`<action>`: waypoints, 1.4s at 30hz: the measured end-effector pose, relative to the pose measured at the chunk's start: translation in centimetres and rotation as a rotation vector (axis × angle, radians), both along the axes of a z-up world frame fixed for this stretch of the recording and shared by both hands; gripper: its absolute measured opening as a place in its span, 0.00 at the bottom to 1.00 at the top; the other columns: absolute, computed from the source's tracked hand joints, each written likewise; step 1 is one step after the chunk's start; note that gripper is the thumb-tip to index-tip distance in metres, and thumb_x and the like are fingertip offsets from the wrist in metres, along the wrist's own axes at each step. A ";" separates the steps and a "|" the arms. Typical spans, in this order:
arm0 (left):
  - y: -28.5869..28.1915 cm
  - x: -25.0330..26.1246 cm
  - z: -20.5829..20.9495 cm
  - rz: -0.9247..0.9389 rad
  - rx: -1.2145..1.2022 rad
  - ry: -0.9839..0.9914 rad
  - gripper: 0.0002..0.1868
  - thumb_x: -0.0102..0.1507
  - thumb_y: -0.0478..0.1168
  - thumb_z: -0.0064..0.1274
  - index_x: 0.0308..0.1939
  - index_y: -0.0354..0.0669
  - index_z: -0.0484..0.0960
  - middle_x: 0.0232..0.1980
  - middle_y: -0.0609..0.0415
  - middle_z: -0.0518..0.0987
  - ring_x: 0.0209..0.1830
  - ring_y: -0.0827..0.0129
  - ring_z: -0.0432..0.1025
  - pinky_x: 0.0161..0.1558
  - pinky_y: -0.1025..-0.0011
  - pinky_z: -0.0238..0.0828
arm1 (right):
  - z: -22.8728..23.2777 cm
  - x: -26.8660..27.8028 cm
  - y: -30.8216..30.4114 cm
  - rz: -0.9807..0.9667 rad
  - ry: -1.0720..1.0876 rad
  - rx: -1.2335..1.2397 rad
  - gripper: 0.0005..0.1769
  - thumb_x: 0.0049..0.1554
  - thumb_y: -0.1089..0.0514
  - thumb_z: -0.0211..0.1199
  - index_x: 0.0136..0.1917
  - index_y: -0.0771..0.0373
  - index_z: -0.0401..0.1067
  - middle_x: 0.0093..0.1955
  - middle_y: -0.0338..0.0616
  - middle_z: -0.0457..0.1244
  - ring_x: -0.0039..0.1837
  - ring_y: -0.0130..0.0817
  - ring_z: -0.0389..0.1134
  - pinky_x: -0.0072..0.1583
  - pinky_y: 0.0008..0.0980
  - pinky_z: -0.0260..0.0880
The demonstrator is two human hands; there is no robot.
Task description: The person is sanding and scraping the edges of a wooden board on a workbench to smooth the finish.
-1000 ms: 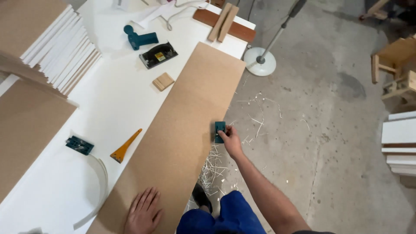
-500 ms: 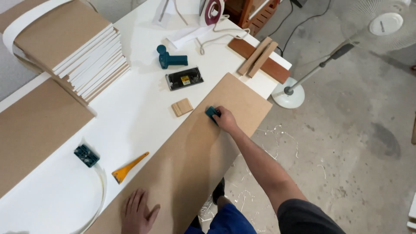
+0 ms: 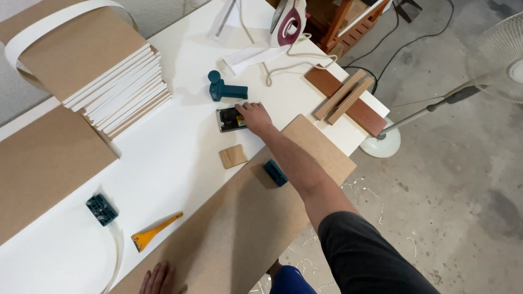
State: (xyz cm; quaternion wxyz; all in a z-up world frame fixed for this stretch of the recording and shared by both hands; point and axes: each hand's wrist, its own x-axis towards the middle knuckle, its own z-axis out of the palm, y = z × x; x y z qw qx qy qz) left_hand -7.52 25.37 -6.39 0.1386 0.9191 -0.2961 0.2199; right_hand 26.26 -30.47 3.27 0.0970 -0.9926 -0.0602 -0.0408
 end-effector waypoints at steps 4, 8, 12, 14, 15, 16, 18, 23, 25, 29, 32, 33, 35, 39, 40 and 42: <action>-1.3 -0.1 3.4 0.001 -0.027 -0.048 0.30 0.59 0.60 0.55 0.58 0.47 0.82 0.65 0.48 0.80 0.66 0.56 0.75 0.71 0.54 0.69 | 4.5 -0.9 0.8 -0.106 0.149 0.176 0.23 0.63 0.58 0.54 0.71 0.57 0.62 0.63 0.52 0.62 0.60 0.54 0.65 0.59 0.51 0.66; -1.4 0.5 1.0 0.008 -0.157 -0.146 0.30 0.56 0.62 0.55 0.52 0.46 0.85 0.57 0.46 0.84 0.57 0.54 0.79 0.68 0.53 0.71 | 12.4 -10.8 2.3 -0.539 0.167 1.320 0.09 0.64 0.55 0.55 0.46 0.61 0.63 0.37 0.46 0.61 0.38 0.37 0.62 0.44 0.39 0.64; -1.8 0.7 4.2 -0.008 -0.121 -0.093 0.31 0.55 0.61 0.56 0.57 0.50 0.85 0.62 0.50 0.83 0.62 0.58 0.77 0.68 0.56 0.71 | 8.7 -22.8 3.2 -0.887 -0.014 1.767 0.13 0.57 0.52 0.63 0.52 0.58 0.81 0.49 0.40 0.70 0.52 0.29 0.69 0.50 0.31 0.66; -0.4 0.5 4.8 -0.104 -0.006 -0.018 0.39 0.59 0.65 0.51 0.67 0.47 0.77 0.71 0.50 0.76 0.71 0.57 0.71 0.70 0.53 0.67 | 3.8 -29.3 3.9 -0.773 -0.054 2.267 0.15 0.63 0.51 0.60 0.60 0.57 0.75 0.48 0.47 0.69 0.49 0.44 0.71 0.49 0.43 0.72; 0.0 0.5 5.6 -0.136 -0.003 -0.010 0.39 0.59 0.65 0.51 0.67 0.47 0.77 0.71 0.50 0.76 0.71 0.57 0.71 0.70 0.53 0.67 | 4.2 -32.3 5.6 -0.800 -0.086 2.273 0.15 0.63 0.51 0.60 0.60 0.57 0.75 0.48 0.47 0.69 0.49 0.44 0.71 0.49 0.43 0.72; 0.3 0.4 6.5 -0.167 0.008 -0.005 0.38 0.60 0.63 0.51 0.66 0.45 0.77 0.71 0.47 0.76 0.71 0.55 0.70 0.73 0.54 0.64 | 4.8 -35.3 7.2 -0.870 -0.089 2.277 0.10 0.61 0.50 0.62 0.53 0.55 0.74 0.43 0.44 0.68 0.43 0.41 0.71 0.45 0.41 0.72; 0.2 0.8 6.6 -0.206 0.010 -0.002 0.36 0.61 0.61 0.51 0.66 0.42 0.77 0.70 0.44 0.76 0.72 0.53 0.70 0.76 0.55 0.61 | 7.1 -39.8 10.1 -0.940 -0.104 2.275 0.07 0.58 0.49 0.64 0.45 0.53 0.74 0.37 0.41 0.66 0.38 0.38 0.70 0.40 0.39 0.72; 4.3 -0.5 7.6 -0.397 0.059 0.198 0.39 0.60 0.60 0.54 0.69 0.42 0.73 0.75 0.46 0.69 0.77 0.50 0.62 0.77 0.49 0.53 | 6.2 -49.7 18.7 -0.999 -0.185 2.084 0.18 0.58 0.46 0.54 0.30 0.54 0.61 0.23 0.36 0.55 0.26 0.28 0.54 0.33 0.26 0.53; 7.1 -0.8 7.0 -0.435 0.122 0.171 0.41 0.59 0.65 0.52 0.71 0.47 0.70 0.77 0.49 0.67 0.79 0.55 0.58 0.79 0.50 0.49 | 8.6 -52.7 23.8 -1.033 -0.215 1.907 0.17 0.61 0.47 0.54 0.35 0.58 0.63 0.23 0.39 0.56 0.25 0.30 0.54 0.31 0.28 0.52; 10.6 -1.9 7.9 -0.524 0.340 0.113 0.49 0.59 0.74 0.45 0.76 0.50 0.63 0.81 0.53 0.61 0.83 0.60 0.51 0.80 0.52 0.42 | 10.5 -58.8 33.2 -1.124 -0.175 1.618 0.16 0.64 0.49 0.54 0.49 0.64 0.72 0.24 0.39 0.55 0.27 0.30 0.55 0.36 0.31 0.57; 10.5 -2.2 7.8 -0.500 0.291 0.116 0.47 0.59 0.73 0.44 0.75 0.50 0.66 0.80 0.53 0.64 0.82 0.61 0.54 0.82 0.52 0.41 | 5.4 -62.2 38.9 -1.149 -0.245 1.644 0.10 0.64 0.54 0.54 0.42 0.58 0.64 0.26 0.39 0.58 0.27 0.31 0.57 0.34 0.30 0.58; 10.2 -2.1 7.9 -0.505 0.293 0.115 0.47 0.59 0.73 0.44 0.75 0.50 0.66 0.80 0.53 0.64 0.82 0.61 0.54 0.82 0.52 0.41 | 4.5 -62.9 40.4 -1.153 -0.249 1.645 0.10 0.64 0.54 0.54 0.42 0.58 0.64 0.26 0.39 0.58 0.27 0.31 0.57 0.34 0.30 0.58; 10.4 -2.2 7.8 -0.439 0.390 0.192 0.47 0.60 0.77 0.43 0.74 0.55 0.68 0.80 0.49 0.63 0.82 0.57 0.55 0.82 0.51 0.44 | 2.2 -64.4 44.1 -1.205 -0.305 1.632 0.12 0.64 0.52 0.57 0.43 0.61 0.70 0.25 0.50 0.58 0.26 0.42 0.63 0.33 0.35 0.62; 10.8 -2.8 8.8 -0.490 0.383 0.308 0.47 0.62 0.76 0.43 0.75 0.50 0.67 0.81 0.46 0.61 0.83 0.53 0.52 0.81 0.47 0.41 | -0.2 -67.0 50.7 -1.321 -0.202 1.405 0.15 0.64 0.48 0.60 0.43 0.61 0.74 0.22 0.49 0.62 0.27 0.43 0.68 0.35 0.36 0.66; 11.1 -3.1 9.2 -0.496 0.360 0.311 0.46 0.63 0.73 0.45 0.76 0.49 0.67 0.81 0.45 0.61 0.83 0.52 0.53 0.80 0.46 0.42 | -0.1 -67.5 52.7 -1.344 -0.232 1.370 0.12 0.64 0.50 0.61 0.45 0.60 0.74 0.23 0.49 0.62 0.28 0.42 0.68 0.34 0.34 0.67; 10.6 -2.8 9.3 -0.503 0.328 0.297 0.45 0.64 0.71 0.47 0.77 0.47 0.66 0.80 0.44 0.62 0.82 0.51 0.53 0.80 0.45 0.42 | -0.6 -67.5 55.2 -1.356 -0.281 1.336 0.09 0.64 0.52 0.62 0.47 0.58 0.75 0.24 0.48 0.63 0.28 0.40 0.69 0.34 0.33 0.67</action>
